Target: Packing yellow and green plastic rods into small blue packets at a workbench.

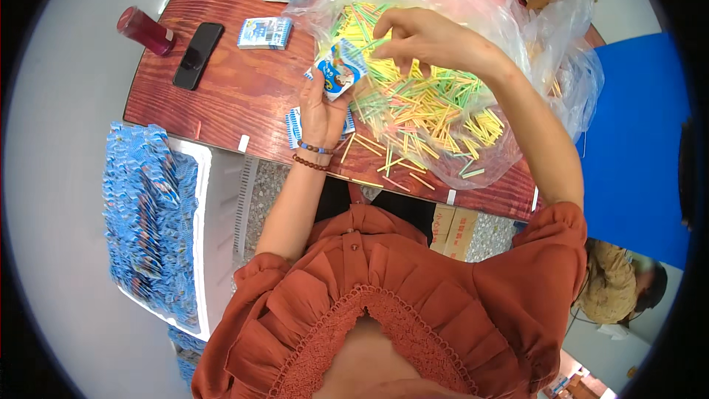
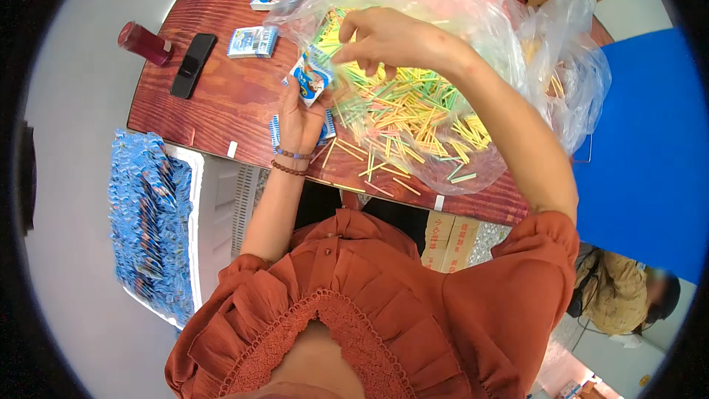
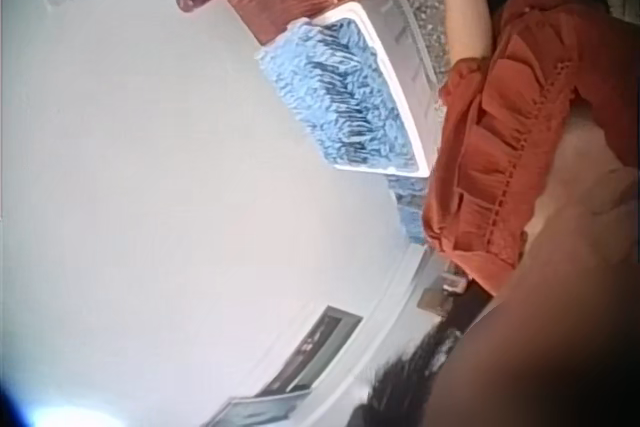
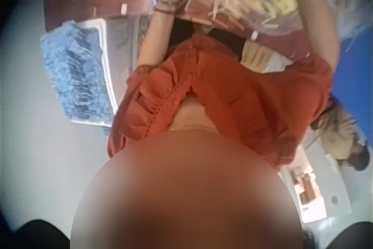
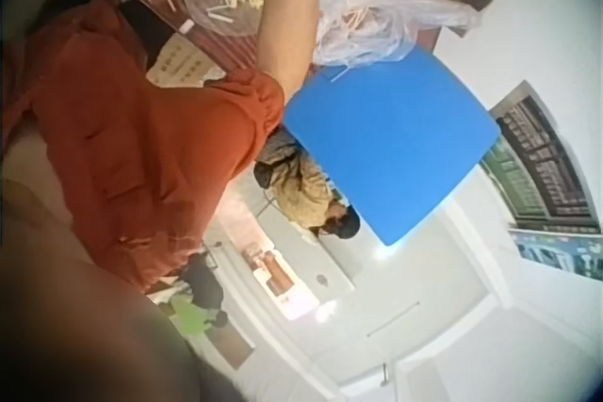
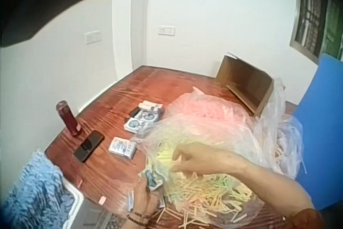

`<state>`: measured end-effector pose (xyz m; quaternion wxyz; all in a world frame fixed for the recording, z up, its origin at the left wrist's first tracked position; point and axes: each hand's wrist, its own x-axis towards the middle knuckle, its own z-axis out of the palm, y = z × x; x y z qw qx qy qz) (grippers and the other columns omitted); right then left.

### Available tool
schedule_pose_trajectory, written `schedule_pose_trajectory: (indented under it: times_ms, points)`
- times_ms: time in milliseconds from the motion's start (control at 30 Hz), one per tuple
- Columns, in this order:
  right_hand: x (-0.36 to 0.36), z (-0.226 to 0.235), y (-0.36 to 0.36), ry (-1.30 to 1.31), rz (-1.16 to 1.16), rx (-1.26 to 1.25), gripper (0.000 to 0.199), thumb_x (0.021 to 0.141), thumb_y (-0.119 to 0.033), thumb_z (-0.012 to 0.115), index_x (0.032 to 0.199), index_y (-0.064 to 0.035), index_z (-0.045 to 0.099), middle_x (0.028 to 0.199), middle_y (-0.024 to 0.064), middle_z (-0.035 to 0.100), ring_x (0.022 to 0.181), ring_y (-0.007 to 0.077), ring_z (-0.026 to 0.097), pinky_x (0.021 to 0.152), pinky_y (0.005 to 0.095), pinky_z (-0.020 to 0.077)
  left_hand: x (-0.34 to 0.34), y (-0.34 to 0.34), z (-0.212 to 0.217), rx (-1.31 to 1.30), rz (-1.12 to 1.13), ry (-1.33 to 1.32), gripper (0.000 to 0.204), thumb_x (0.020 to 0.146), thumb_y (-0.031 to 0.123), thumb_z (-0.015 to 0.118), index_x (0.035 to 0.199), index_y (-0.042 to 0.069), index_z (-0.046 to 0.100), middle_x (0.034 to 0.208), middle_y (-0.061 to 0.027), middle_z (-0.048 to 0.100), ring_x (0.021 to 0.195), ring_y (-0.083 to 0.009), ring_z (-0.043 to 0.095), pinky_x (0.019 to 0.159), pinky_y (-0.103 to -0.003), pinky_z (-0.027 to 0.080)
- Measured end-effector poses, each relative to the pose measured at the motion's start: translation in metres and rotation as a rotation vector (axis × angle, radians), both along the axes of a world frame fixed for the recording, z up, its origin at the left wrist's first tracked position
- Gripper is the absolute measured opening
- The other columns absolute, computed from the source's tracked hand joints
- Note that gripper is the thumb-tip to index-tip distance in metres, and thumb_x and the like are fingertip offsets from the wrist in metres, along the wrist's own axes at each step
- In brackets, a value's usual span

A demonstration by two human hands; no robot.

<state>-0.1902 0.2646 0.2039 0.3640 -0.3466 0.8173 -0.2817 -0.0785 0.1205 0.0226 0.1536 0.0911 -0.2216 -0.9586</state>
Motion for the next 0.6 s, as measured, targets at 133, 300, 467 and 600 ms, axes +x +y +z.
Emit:
schedule_pose_trajectory:
  times_ms: [133,300,467,600]
  points:
    - [0.015,-0.03,0.0,0.212,-0.104,-0.239,0.044,0.089,-0.027,0.068,0.121,-0.0009,0.054,0.081,0.0035,0.063,0.072,0.0106,0.061,0.056,0.025,0.0475,-0.003,-0.001,-0.017,0.212,-0.039,0.04,0.039,0.099,0.033,0.053,0.128,0.007,0.051,0.122,-0.0059,0.061,0.109,-0.02,0.06,0.091,-0.038,0.052]
    - [0.037,-0.066,-0.017,0.384,-0.2,-0.422,0.05,0.086,-0.028,0.071,0.124,-0.0008,0.052,0.097,0.0099,0.065,0.078,0.0164,0.063,0.072,0.0306,0.0503,-0.006,-0.011,-0.007,0.297,-0.016,0.085,0.037,0.098,0.033,0.055,0.124,0.006,0.054,0.117,-0.007,0.063,0.106,-0.02,0.061,0.092,-0.038,0.051]
    - [0.036,-0.087,-0.051,0.19,-0.37,-0.431,0.038,0.083,-0.02,0.073,0.112,0.0009,0.06,0.095,0.0074,0.068,0.078,0.0131,0.063,0.072,0.0279,0.0494,-0.003,-0.016,0.01,0.117,0.065,0.026,0.023,0.098,0.019,0.057,0.115,0.004,0.059,0.112,-0.0077,0.065,0.104,-0.0178,0.062,0.093,-0.04,0.051]
    - [0.01,-0.121,-0.073,0.0,-0.312,-0.654,0.029,0.082,-0.026,0.071,0.092,0.0014,0.067,0.084,0.0107,0.07,0.079,0.0239,0.069,0.071,0.0351,0.0501,0.005,-0.03,0.01,0.032,0.161,-0.066,0.02,0.096,0.012,0.059,0.114,0.004,0.059,0.108,-0.0084,0.068,0.096,-0.0177,0.066,0.087,-0.035,0.054]
